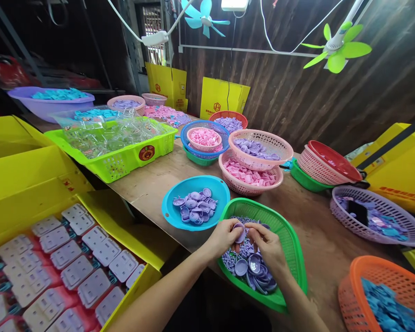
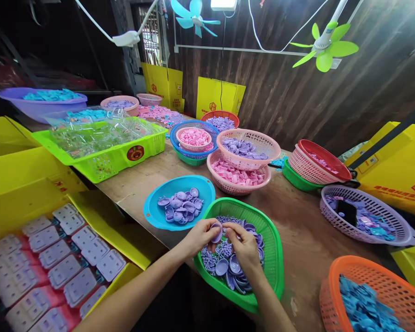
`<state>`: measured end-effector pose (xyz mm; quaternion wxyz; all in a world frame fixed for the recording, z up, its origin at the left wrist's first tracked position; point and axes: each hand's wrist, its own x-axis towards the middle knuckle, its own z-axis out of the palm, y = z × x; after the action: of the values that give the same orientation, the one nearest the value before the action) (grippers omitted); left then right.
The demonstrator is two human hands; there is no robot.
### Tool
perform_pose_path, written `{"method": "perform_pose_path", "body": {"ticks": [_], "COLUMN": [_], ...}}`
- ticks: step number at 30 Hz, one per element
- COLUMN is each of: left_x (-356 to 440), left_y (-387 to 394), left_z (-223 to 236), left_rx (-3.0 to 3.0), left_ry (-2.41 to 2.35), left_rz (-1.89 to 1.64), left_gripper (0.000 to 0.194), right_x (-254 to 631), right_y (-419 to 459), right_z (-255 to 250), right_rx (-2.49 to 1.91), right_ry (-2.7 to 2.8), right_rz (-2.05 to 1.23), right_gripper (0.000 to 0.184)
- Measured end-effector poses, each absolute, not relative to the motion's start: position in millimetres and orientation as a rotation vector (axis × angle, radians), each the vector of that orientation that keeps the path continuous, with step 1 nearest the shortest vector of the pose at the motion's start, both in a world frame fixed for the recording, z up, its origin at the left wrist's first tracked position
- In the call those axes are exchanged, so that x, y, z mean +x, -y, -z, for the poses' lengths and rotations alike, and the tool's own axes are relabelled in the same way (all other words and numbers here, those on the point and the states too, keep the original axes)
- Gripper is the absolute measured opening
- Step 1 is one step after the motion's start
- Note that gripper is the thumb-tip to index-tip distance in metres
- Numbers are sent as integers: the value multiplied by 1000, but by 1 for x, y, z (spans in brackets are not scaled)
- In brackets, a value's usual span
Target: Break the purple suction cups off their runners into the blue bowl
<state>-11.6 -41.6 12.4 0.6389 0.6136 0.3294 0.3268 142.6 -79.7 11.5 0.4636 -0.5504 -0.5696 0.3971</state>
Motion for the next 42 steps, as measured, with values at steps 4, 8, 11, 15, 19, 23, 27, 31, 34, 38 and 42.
{"method": "perform_pose_path", "body": {"ticks": [4, 8, 11, 15, 19, 23, 27, 31, 34, 38, 42], "left_x": [-12, -11, -10, -8, -6, -6, -7, -8, -7, -6, -7], "left_y": [51, 58, 60, 60, 61, 61, 62, 63, 64, 63, 61], "left_z": [-21, -24, -20, -15, -17, -20, -21, -22, -22, -18, -12], "left_rx": [1794, 1915, 1838, 1712, 1676, 1694, 1707, 1743, 1836, 2009, 2079], "left_ry": [-977, -1014, -1027, -1018, -1003, -1005, -1011, -1021, -1040, -1066, -1085], "left_rz": [-939, -980, -969, -968, -957, -960, -971, -970, -1006, -1084, -1078], "left_gripper": [22, 19, 24, 27, 25, 25, 24, 24, 24, 26, 29], "right_x": [137, 138, 137, 126, 114, 112, 112, 110, 110, 109, 108], "right_y": [81, 81, 85, 96, 101, 100, 101, 101, 101, 99, 97], "right_z": [-16, -24, -31, -41, -45, -44, -45, -47, -46, -46, -47], "right_rx": [-1396, -1431, -1494, -1603, -1603, -1603, -1597, -1603, -1636, -1689, -1677], "right_ry": [1272, 1340, 1408, 1508, 1578, 1591, 1588, 1613, 1630, 1649, 1663], "right_rz": [-1184, -1277, -1122, -582, -362, -331, -331, -313, -264, -217, -282], "right_gripper": [32, 32, 30, 22, 20, 21, 22, 24, 25, 24, 24]}}
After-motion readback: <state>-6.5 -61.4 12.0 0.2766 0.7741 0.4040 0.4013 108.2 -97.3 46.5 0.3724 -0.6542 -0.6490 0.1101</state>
